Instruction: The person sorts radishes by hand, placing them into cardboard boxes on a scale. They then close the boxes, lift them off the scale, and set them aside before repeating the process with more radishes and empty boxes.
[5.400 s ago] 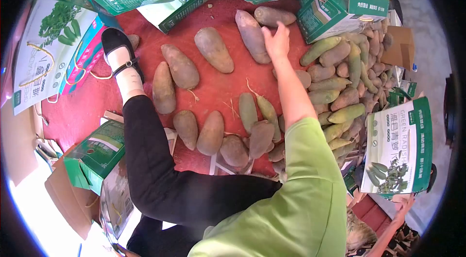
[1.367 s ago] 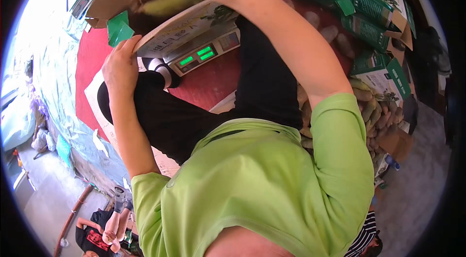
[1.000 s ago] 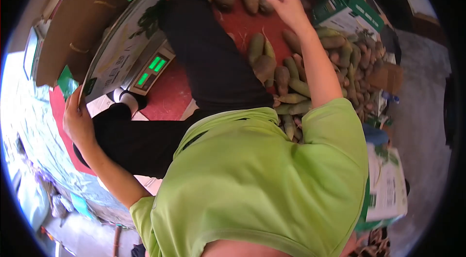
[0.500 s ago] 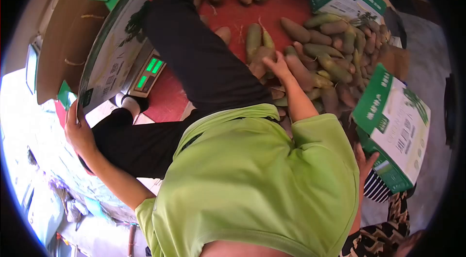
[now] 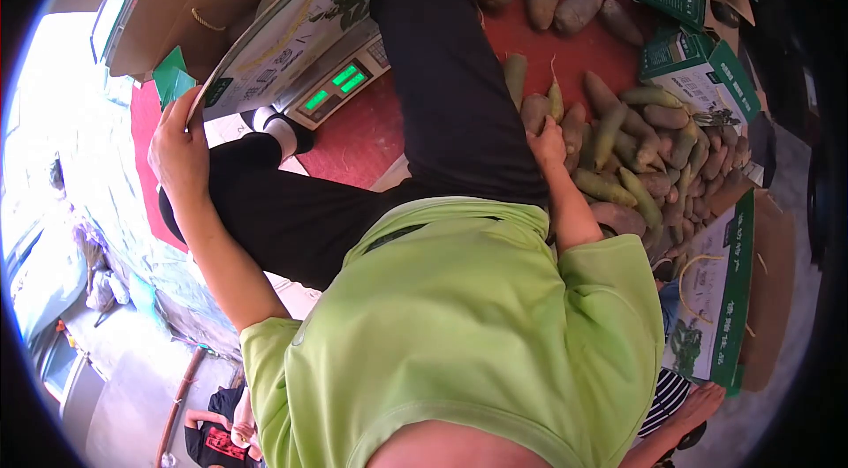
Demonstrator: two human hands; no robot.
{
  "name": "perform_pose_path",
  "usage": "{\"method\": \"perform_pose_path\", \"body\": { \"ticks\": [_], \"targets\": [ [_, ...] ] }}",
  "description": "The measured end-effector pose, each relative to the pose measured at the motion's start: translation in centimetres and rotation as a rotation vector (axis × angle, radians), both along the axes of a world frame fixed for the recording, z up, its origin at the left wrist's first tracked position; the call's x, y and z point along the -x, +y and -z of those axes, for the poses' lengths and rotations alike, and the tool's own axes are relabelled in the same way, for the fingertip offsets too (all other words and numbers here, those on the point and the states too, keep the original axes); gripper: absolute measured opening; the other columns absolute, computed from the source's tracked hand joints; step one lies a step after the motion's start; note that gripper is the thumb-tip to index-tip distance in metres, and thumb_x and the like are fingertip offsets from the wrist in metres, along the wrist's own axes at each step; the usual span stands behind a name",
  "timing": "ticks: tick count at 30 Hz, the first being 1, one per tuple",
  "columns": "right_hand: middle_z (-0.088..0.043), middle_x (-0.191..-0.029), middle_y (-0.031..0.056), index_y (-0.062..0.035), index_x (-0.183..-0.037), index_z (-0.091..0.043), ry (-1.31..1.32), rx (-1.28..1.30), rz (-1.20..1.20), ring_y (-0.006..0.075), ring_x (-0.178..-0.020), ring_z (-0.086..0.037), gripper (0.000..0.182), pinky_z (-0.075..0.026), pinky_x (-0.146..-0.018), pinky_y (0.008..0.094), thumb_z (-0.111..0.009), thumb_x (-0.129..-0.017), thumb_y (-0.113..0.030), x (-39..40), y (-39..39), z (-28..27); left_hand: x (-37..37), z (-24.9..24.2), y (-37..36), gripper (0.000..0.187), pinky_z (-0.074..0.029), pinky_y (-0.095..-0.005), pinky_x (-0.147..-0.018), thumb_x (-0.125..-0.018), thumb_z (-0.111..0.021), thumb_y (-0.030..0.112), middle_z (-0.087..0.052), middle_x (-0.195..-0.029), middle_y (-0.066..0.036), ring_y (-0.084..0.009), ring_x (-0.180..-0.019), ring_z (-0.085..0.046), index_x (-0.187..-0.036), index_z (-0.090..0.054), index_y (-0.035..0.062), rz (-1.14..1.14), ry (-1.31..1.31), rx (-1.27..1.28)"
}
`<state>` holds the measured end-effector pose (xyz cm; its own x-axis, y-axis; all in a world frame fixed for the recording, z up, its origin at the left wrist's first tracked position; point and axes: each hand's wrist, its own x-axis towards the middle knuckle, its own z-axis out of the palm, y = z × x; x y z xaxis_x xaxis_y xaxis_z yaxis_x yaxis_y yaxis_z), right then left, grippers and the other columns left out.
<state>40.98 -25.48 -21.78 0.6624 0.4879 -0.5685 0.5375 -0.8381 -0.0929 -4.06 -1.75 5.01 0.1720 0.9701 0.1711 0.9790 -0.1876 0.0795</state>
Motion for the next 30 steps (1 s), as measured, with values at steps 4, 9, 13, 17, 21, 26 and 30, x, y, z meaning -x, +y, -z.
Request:
{"method": "perform_pose_path", "body": {
  "ticks": [4,9,13,17,21,26,30],
  "targets": [
    [-0.049,-0.128,0.0118,-0.0137,-0.128,-0.047,-0.087,-0.018,-0.207,0.0326,-0.116,-0.048,0.062,-0.043,-0.092,0.0440,-0.071,-0.073,-0.027,-0.6,1.0,-1.9,-0.2,0.0,0.0,0.016,-0.049,-0.0368,-0.070,-0.087,-0.058,0.019,-0.066,-0.095,-0.006,-0.0287,-0.082,-0.064,-0.100,-0.067,0.0184,-0.001,0.005,0.003],
    [-0.047,-0.129,0.0070,-0.0173,-0.127,-0.049,-0.265,-0.077,-0.217,0.0293,-0.118,-0.044,0.059,-0.043,-0.091,0.0465,-0.072,-0.072,-0.026,-1.4,2.0,-3.0,-0.1,0.0,-0.1,0.016,-0.049,-0.0367,-0.070,-0.087,-0.059,0.020,-0.067,-0.094,-0.006,-0.0285,-0.082,-0.064,-0.101,-0.067,0.0186,-0.011,-0.019,0.011],
    [-0.045,-0.130,0.0053,-0.0193,-0.126,-0.049,-0.276,-0.046,-0.183,0.0280,-0.120,-0.043,0.059,-0.042,-0.092,0.0485,-0.073,-0.072,-0.026,-2.4,1.3,-2.8,-0.1,0.1,0.0,0.018,-0.049,-0.0364,-0.070,-0.086,-0.059,0.018,-0.067,-0.095,-0.005,-0.0283,-0.082,-0.064,-0.102,-0.067,0.0188,-0.005,0.009,0.013],
    [-0.046,-0.129,0.0058,-0.0205,-0.125,-0.049,-0.265,-0.017,-0.142,0.0284,-0.119,-0.044,0.058,-0.042,-0.092,0.0490,-0.073,-0.073,-0.028,-2.8,0.7,-3.4,0.9,0.3,0.1,0.022,-0.050,-0.0357,-0.072,-0.086,-0.058,0.014,-0.067,-0.098,-0.006,-0.0282,-0.084,-0.065,-0.106,-0.066,0.0192,-0.005,-0.034,0.041],
    [-0.045,-0.131,0.0063,-0.0185,-0.126,-0.049,-0.301,0.011,-0.044,0.0291,-0.120,-0.043,0.059,-0.042,-0.092,0.0494,-0.073,-0.073,-0.027,-4.3,-0.3,-3.1,1.1,0.7,0.2,0.021,-0.050,-0.0355,-0.072,-0.087,-0.058,0.013,-0.067,-0.098,-0.008,-0.0276,-0.087,-0.065,-0.107,-0.065,0.0151,0.030,-0.038,0.052],
    [-0.045,-0.131,0.0071,-0.0191,-0.131,-0.044,-0.269,0.029,0.061,0.0309,-0.120,-0.044,0.065,-0.041,-0.093,0.0493,-0.073,-0.073,-0.028,-5.3,-0.6,-3.3,0.7,0.4,0.2,0.019,-0.049,-0.0351,-0.072,-0.088,-0.058,0.015,-0.067,-0.097,-0.009,-0.0280,-0.085,-0.065,-0.105,-0.066,0.0134,0.017,-0.036,0.053],
    [-0.042,-0.135,0.0185,-0.0117,-0.136,-0.038,-0.068,-0.057,0.432,0.0345,-0.124,-0.042,0.087,-0.038,-0.100,0.0430,-0.078,-0.064,-0.041,-6.3,-1.1,-1.1,0.7,0.5,0.2,0.019,-0.049,-0.0345,-0.072,-0.088,-0.058,0.015,-0.067,-0.096,-0.010,-0.0279,-0.086,-0.065,-0.105,-0.066,0.0135,-0.006,-0.002,0.056]
  ]
}}
